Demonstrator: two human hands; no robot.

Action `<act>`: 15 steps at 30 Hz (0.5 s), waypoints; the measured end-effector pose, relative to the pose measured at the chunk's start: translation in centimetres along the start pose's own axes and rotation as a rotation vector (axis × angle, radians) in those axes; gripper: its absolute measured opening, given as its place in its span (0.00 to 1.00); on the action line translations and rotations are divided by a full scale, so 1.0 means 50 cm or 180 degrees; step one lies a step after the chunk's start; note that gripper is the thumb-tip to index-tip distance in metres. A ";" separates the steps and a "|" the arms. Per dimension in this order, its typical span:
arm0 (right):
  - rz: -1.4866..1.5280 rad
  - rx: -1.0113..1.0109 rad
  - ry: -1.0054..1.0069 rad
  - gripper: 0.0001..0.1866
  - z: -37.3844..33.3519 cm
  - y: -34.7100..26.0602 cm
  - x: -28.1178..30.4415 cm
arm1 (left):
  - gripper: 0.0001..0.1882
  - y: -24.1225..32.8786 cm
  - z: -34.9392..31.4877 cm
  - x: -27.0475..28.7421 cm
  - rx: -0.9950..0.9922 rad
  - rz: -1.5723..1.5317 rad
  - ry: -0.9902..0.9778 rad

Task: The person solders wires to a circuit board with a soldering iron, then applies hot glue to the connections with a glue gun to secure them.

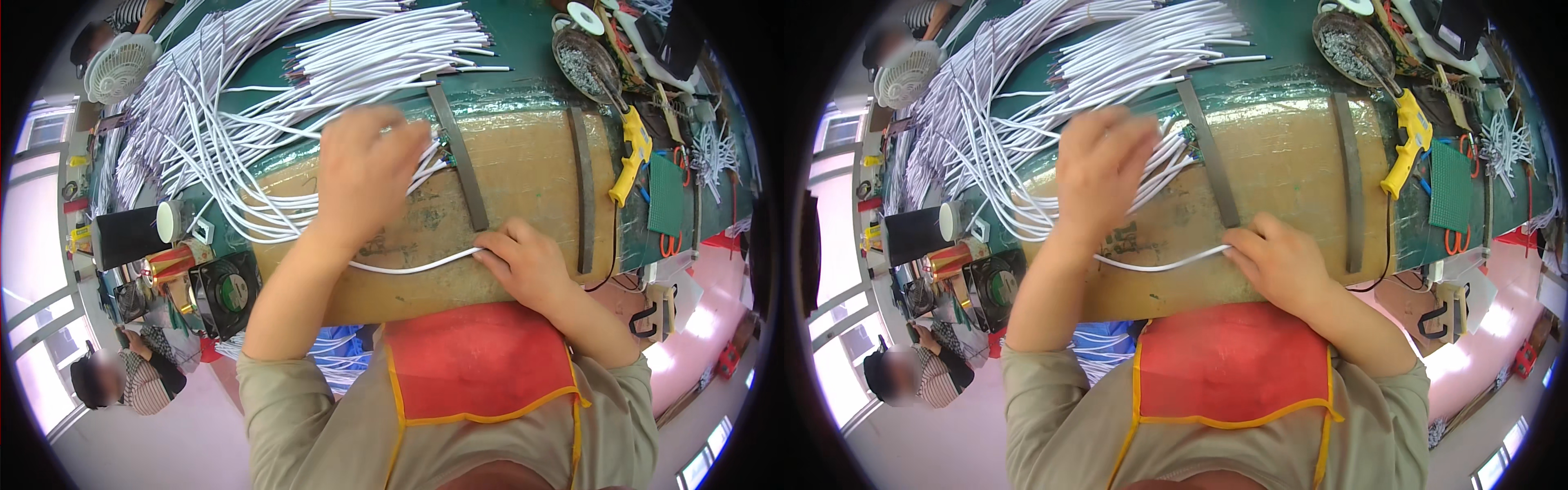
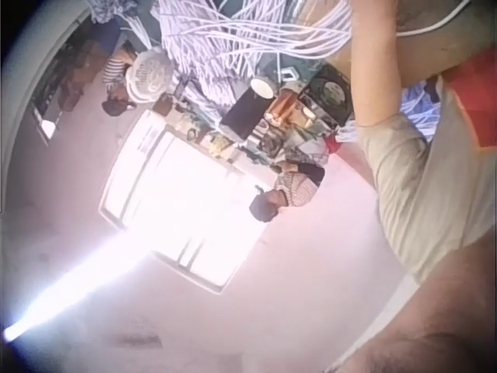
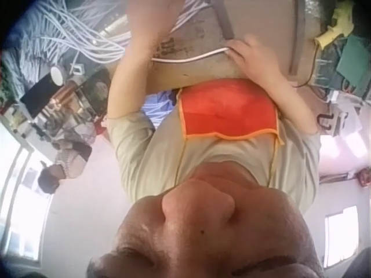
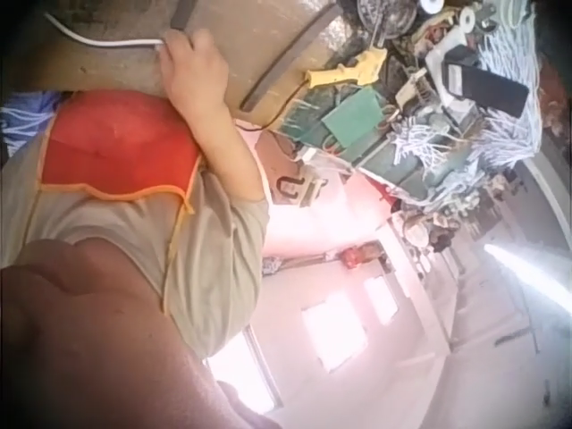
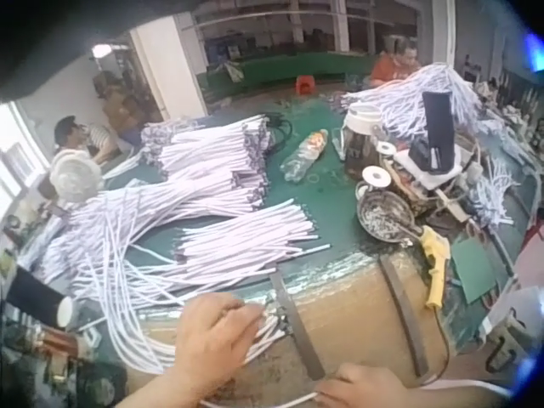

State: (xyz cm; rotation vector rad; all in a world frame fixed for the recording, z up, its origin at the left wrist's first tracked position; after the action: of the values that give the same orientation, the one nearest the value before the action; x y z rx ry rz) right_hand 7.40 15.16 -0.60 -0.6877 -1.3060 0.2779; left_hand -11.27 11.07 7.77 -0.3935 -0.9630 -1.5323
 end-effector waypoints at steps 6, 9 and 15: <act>0.1500 -0.0598 0.0543 0.08 0.033 0.044 0.027 | 0.11 -0.123 0.156 -0.131 0.0151 -0.0435 -0.0235; 0.2246 -0.0943 0.0440 0.07 0.038 0.066 0.007 | 0.13 -0.181 0.213 -0.206 0.0424 -0.0227 -0.0309; 0.4445 -0.1856 0.0490 0.12 0.013 0.088 -0.064 | 0.11 -0.157 0.258 -0.336 0.0474 0.0545 -0.1086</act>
State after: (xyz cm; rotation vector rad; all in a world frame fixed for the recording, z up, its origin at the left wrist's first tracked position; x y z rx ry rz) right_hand 6.77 16.99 -5.75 -2.0253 -0.5405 0.9464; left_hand -18.47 31.24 0.56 -0.6274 -1.2661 -1.2513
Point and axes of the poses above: each hand's wrist, its own z-axis towards the middle knuckle, its own x-axis out of the back of the hand, y = z × x, the point moved 9 cm from there along z, towards the middle knuckle, and after that the axes turned 7 degrees about x, right-handed, at the moved point
